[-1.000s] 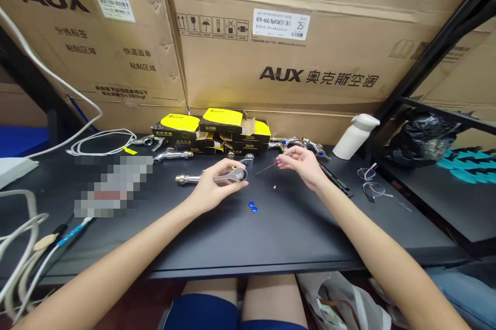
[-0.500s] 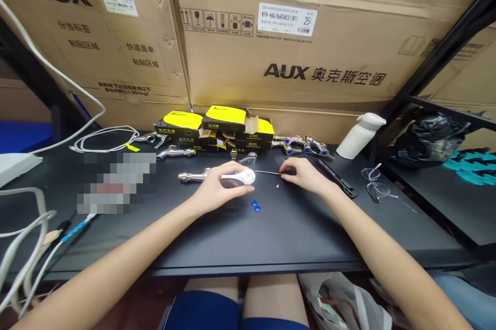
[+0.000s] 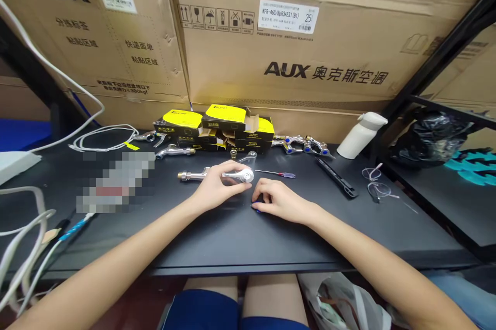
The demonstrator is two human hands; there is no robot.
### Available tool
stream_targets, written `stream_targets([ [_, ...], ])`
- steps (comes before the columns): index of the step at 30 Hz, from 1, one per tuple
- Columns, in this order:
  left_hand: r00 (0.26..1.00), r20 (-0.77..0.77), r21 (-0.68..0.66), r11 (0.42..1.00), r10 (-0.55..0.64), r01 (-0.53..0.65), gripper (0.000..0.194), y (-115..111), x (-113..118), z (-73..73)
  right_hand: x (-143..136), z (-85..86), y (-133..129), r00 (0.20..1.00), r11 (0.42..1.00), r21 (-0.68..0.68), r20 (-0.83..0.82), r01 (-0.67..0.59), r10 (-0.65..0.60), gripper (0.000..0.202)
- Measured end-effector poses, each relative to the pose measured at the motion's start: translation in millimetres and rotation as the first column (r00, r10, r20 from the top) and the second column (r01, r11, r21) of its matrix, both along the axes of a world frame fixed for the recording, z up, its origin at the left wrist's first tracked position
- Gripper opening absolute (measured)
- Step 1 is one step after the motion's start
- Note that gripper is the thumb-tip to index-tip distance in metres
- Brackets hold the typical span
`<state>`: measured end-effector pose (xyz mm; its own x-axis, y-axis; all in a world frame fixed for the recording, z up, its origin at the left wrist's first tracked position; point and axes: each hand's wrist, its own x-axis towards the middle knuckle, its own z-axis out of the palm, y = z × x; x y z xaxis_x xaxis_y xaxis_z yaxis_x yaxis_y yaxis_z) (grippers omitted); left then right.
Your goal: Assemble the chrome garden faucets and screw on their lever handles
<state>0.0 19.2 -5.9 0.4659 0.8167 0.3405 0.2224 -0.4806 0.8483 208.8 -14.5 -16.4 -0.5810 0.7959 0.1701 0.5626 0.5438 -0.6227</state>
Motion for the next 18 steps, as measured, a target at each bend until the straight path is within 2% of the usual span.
stream_targets([
  [4,1.0,0.007,0.011,1.0,-0.002,0.002,0.03,-0.9,0.6,0.1,2.5,2.9,0.7,0.998,0.996,-0.087,-0.041,0.037,-0.041,0.006],
  [8,1.0,0.01,0.003,1.0,0.008,-0.008,0.03,-0.3,0.8,-0.9,8.0,2.6,3.1,0.993,0.987,-0.116,-0.031,0.112,-0.116,0.008],
  [13,0.99,0.042,-0.014,0.991,0.131,-0.131,0.033,4.1,0.1,-7.6,12.3,3.7,5.0,0.992,0.974,-0.205,-0.059,0.098,-0.113,0.005],
  [16,0.992,0.011,0.046,0.991,0.127,-0.128,0.029,4.9,-0.3,-9.9,9.0,8.6,3.1,0.973,0.98,-0.165,-0.181,0.116,-0.145,0.004],
  [18,0.993,-0.032,0.134,0.985,0.112,-0.107,0.026,3.6,0.1,-9.4,4.6,11.2,1.0,0.909,0.979,-0.096,-0.364,0.178,-0.201,0.008],
])
